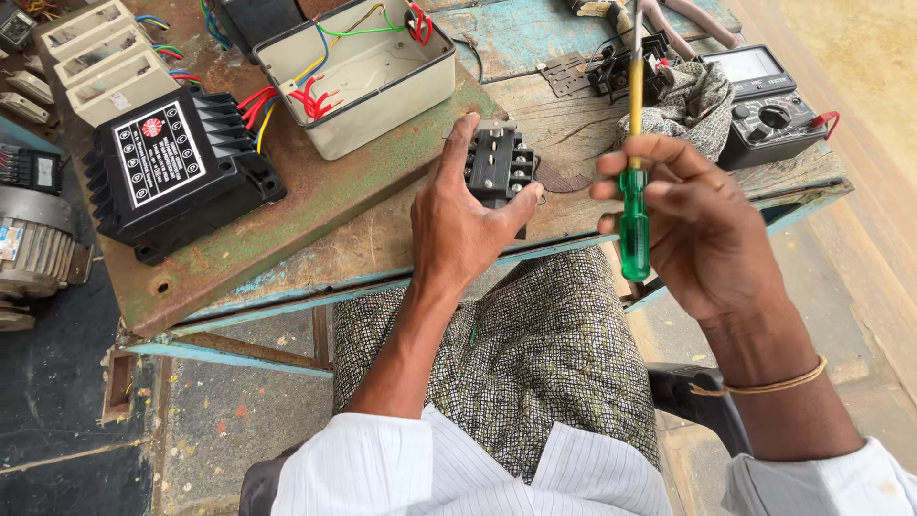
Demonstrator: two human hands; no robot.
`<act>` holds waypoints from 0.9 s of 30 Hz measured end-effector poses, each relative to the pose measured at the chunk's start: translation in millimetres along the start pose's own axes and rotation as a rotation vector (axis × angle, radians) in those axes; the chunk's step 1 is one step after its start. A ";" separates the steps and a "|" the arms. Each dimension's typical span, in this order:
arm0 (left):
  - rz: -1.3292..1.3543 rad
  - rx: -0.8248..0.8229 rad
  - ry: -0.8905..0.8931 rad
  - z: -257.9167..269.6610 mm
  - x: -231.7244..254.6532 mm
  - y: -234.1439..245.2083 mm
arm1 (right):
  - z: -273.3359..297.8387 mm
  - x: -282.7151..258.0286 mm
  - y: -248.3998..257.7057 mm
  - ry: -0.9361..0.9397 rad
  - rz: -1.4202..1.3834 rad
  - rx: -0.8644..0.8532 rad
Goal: The person uses a screwdriver to loosen and remove wires from an electrical terminal block, затем removes the component from its housing and cleans a smaller part with a cloth and a small metal tool.
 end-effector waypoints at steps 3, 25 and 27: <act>-0.043 -0.021 0.077 -18.1 1.2 6.4 | 8.1 31.6 7.6 -0.112 0.175 0.034; -0.239 -0.137 -0.210 -38.1 -15.9 6.8 | 71.7 67.1 2.7 -0.088 0.567 0.311; -0.012 -0.316 -0.334 -24.6 -16.4 2.7 | 75.3 69.9 -1.5 -0.074 0.639 0.302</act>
Point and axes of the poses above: each hand's wrist, its own z-axis away from the middle knuckle, its own y-axis out of the back of the hand, x = y × z, the point moved 5 cm from there along -z, towards the middle knuckle, and after that the axes turned 10 degrees about -y, right-handed, at the moved point
